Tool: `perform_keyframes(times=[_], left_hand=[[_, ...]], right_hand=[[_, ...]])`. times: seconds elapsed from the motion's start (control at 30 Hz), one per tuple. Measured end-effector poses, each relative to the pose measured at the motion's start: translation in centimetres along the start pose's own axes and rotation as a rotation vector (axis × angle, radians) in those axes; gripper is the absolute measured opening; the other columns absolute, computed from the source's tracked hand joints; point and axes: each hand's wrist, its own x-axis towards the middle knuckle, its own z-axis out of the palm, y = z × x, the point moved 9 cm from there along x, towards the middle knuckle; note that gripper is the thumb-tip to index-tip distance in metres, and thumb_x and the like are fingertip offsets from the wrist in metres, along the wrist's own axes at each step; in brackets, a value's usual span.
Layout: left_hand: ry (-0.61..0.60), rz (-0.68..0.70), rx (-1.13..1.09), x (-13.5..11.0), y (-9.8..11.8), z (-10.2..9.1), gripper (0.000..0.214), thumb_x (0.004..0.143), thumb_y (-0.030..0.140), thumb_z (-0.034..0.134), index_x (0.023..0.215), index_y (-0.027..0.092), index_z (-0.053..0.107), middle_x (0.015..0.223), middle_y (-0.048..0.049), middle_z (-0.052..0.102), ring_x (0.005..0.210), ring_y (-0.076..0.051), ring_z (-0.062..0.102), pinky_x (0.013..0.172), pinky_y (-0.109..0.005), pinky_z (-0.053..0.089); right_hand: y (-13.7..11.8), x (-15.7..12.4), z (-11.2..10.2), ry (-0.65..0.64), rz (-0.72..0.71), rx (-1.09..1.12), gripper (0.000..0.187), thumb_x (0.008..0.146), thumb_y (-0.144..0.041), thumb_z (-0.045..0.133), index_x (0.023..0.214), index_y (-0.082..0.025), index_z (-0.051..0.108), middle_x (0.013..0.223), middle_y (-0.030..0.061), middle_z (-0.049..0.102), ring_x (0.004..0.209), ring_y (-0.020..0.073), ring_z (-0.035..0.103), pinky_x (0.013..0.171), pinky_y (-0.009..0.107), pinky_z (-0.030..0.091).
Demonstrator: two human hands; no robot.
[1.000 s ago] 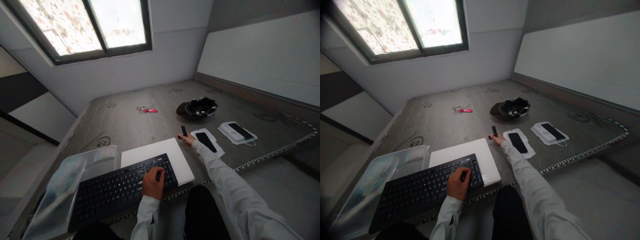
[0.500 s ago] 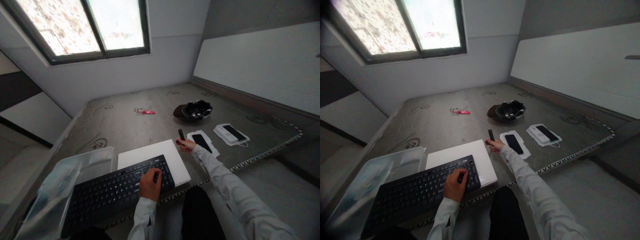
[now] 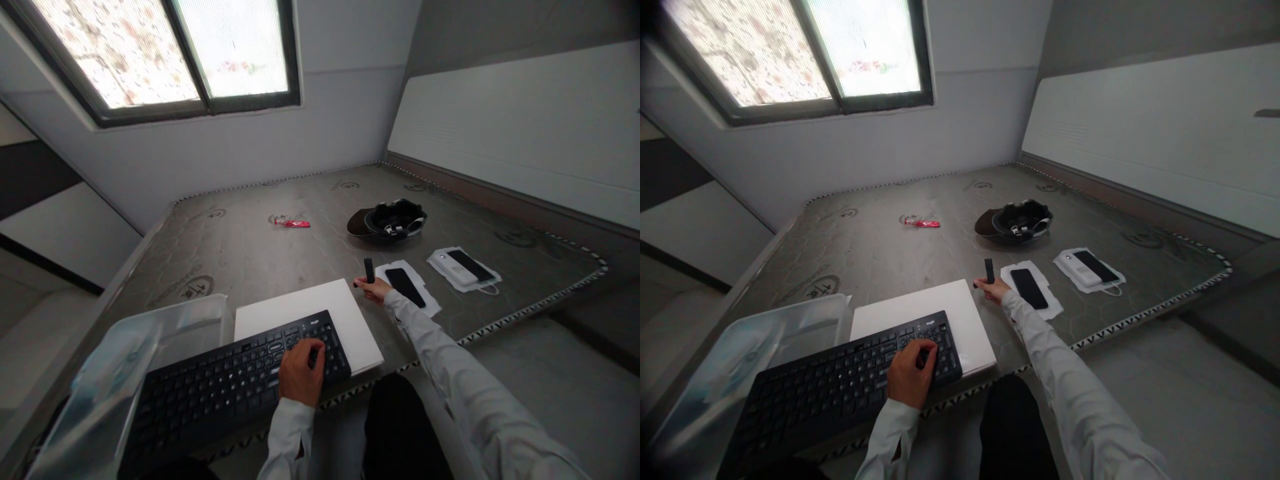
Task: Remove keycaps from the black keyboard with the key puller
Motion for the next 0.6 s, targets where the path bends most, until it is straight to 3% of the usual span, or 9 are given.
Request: perform_keyframes(times=[0.1,0.23,0.6], left_hand=[[0.002,0.003,0.009,0.0,0.0,0.0,0.011,0.084,0.025,0.054,0.08,0.023,0.064,0.076,0.0028,0.067,0.062,-0.013,0.057,0.064,-0.029,0.038],[-0.009,0.014,0.007,0.0,0.1,0.2,0.013,0.085,0.027,0.052,0.082,0.024,0.064,0.078,0.0018,0.067,0.061,-0.013,0.056,0.064,-0.029,0.037],[-0.039,0.007,0.02,0.0,0.0,0.5,0.011,0.086,0.026,0.052,0.084,0.025,0.063,0.08,0.0029,0.067,0.067,-0.014,0.06,0.068,-0.03,0.037]], right_hand=[[1.0,0.9,-3.1,0.259,0.062,-0.362,0.034,0.069,-0.044,0.073,0.087,-0.015,0.07,0.04,-0.0058,0.044,0.036,0.0068,0.036,0.039,0.021,0.028],[1.2,2.0,-5.0,0.453,0.08,-0.743,0.023,0.069,-0.036,0.073,0.08,-0.016,0.073,0.066,0.0044,0.067,0.058,0.0134,0.06,0.052,0.02,0.041],[2.1,4.0,-5.6,0.535,0.17,-0.915,0.023,0.069,-0.035,0.073,0.084,-0.017,0.074,0.086,0.0117,0.072,0.079,0.0224,0.067,0.065,0.024,0.048]])
